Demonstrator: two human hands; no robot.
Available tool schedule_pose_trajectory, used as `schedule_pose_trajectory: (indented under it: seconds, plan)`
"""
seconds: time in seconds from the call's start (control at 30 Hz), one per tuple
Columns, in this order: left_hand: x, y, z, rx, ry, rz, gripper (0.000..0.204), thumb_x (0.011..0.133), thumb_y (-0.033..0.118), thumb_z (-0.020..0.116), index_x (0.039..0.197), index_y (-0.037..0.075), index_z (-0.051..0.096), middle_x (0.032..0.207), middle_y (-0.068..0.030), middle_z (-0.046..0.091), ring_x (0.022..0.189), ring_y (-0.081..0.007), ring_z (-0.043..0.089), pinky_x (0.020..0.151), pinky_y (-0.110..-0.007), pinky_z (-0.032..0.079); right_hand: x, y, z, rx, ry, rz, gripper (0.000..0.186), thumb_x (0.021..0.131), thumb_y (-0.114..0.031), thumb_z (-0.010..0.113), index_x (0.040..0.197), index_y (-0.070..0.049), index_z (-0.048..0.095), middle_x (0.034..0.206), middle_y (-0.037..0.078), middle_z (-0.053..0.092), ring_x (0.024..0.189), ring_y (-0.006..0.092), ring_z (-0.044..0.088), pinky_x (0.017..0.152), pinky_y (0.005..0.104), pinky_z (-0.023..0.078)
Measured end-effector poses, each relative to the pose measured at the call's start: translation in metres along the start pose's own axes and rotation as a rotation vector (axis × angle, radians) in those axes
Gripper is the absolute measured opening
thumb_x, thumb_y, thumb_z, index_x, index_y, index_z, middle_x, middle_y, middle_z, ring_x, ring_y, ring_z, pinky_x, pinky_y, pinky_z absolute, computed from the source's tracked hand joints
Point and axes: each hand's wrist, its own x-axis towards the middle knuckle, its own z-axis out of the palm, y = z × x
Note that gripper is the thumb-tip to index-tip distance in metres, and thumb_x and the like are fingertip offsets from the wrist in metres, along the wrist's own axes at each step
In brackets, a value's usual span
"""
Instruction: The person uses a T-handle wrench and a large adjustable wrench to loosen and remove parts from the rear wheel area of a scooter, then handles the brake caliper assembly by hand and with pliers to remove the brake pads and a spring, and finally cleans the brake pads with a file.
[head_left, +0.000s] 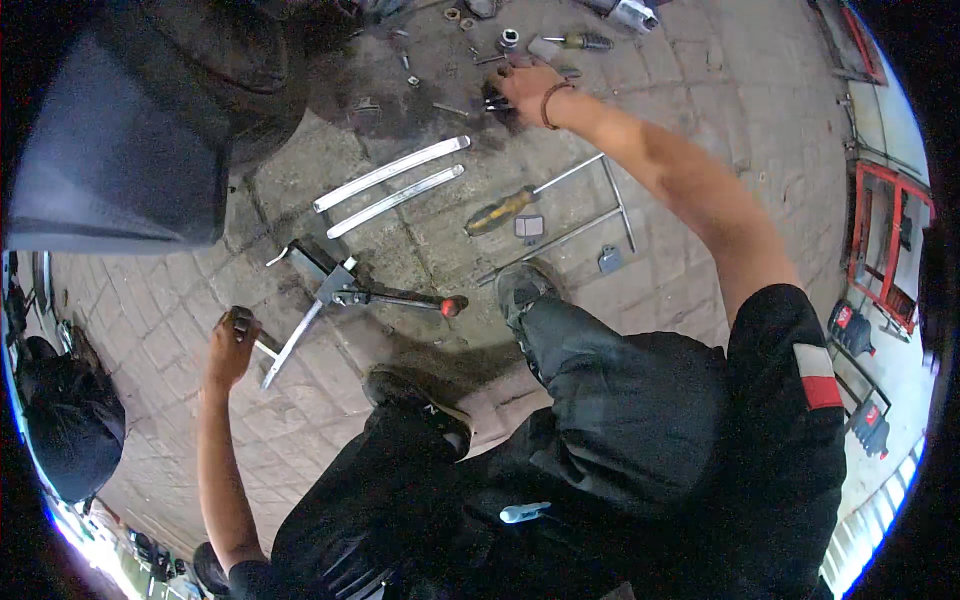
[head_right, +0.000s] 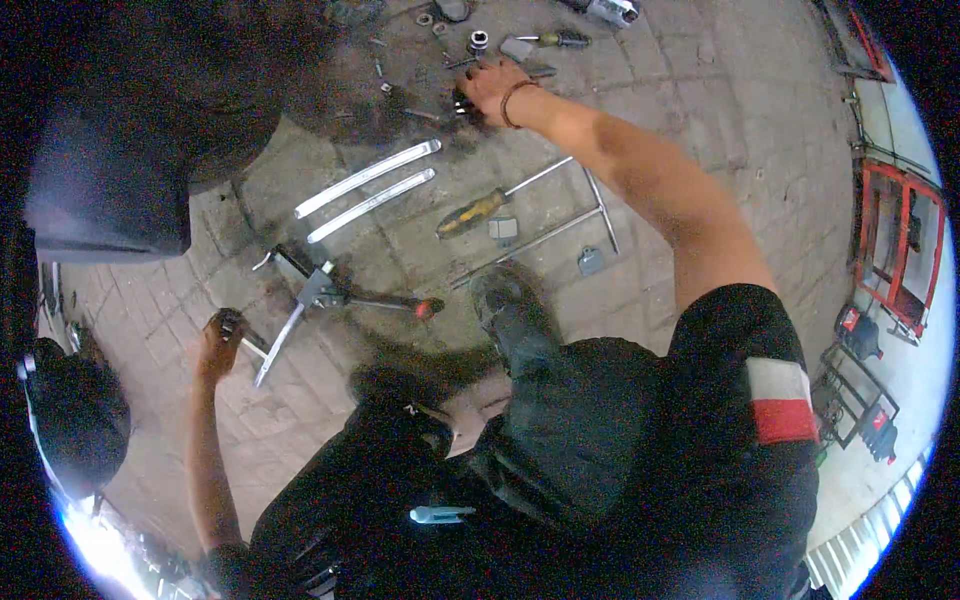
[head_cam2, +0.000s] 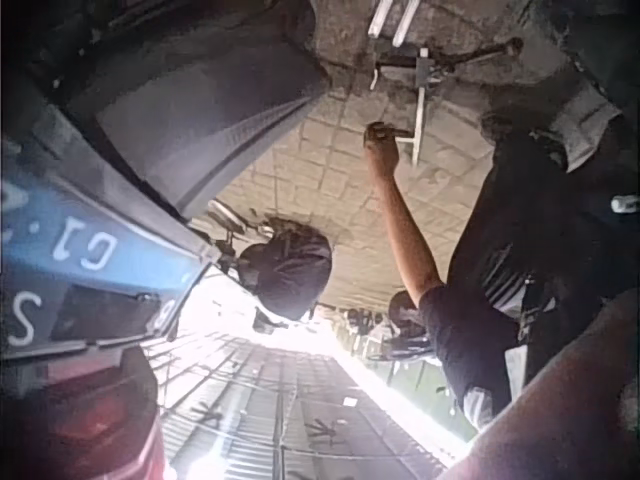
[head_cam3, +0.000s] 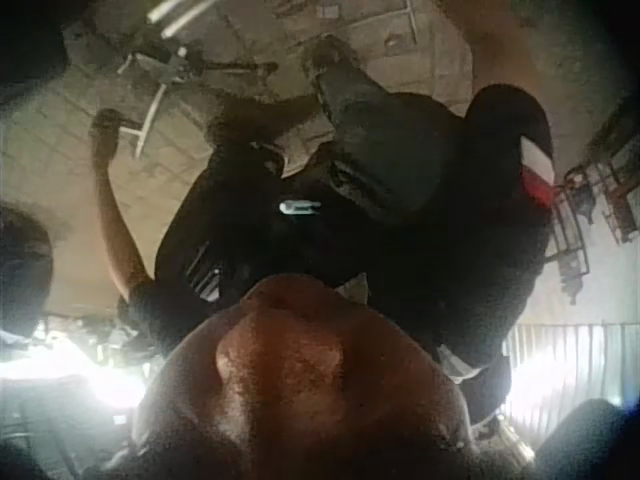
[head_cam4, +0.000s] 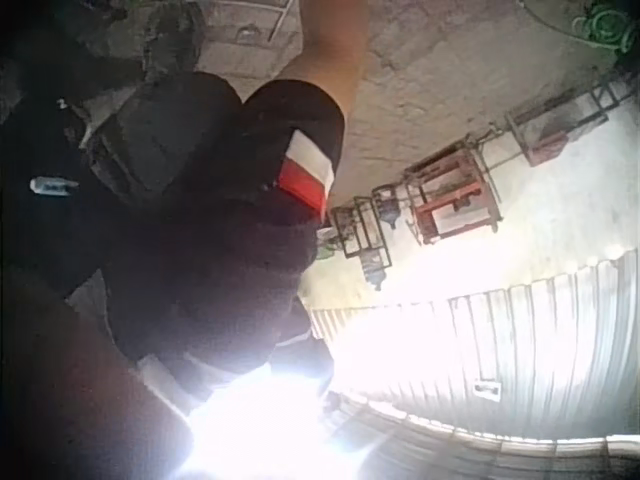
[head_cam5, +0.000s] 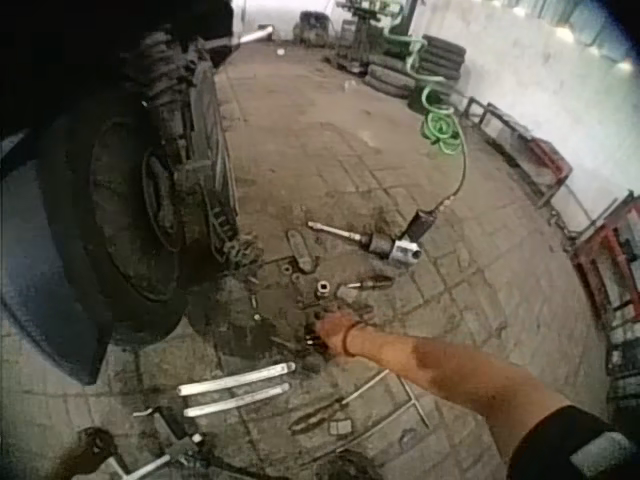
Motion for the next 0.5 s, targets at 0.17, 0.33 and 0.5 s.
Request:
schedule_pose_trajectory:
  seconds: [0.17, 0.33, 0.5]
  plan:
    - [0.005, 0.001, 0.021, -0.132, -0.107, -0.031, 0.025, 0.084, 0.018, 0.063, 0.099, -0.001, 0.056, 0.085, -0.0189, 0.065, 0.080, -0.0328, 0.064, 0.068, -0.039, 0.049, -0.018, 0.026, 0.002, 0.007, -0.034, -0.078, 0.046, 0.075, -0.037, 0.066, 0.104, -0.003, 0.059, 0.104, 0.018, 0.063, 0.097, 0.0353, 0.060, 0.085, 0.0451, 0.048]
    - [0.007, -0.010, 0.029, -0.149, -0.153, -0.037, 0.025, 0.084, 0.018, 0.063, 0.099, -0.001, 0.056, 0.084, -0.0184, 0.065, 0.079, -0.0316, 0.064, 0.069, -0.039, 0.049, -0.008, 0.016, -0.013, 0.192, 0.011, 0.106, 0.036, 0.075, -0.031, 0.067, 0.099, -0.005, 0.062, 0.095, 0.016, 0.065, 0.092, 0.0350, 0.062, 0.080, 0.0434, 0.051]
    - [0.009, -0.024, 0.036, -0.115, -0.098, -0.015, 0.025, 0.084, 0.018, 0.063, 0.099, 0.000, 0.056, 0.083, -0.0178, 0.065, 0.076, -0.0303, 0.065, 0.068, -0.039, 0.050, 0.016, -0.014, 0.003, 0.108, 0.110, 0.099, 0.020, 0.077, -0.006, 0.057, 0.096, -0.005, 0.066, 0.099, 0.017, 0.066, 0.092, 0.0325, 0.065, 0.078, 0.0450, 0.052]
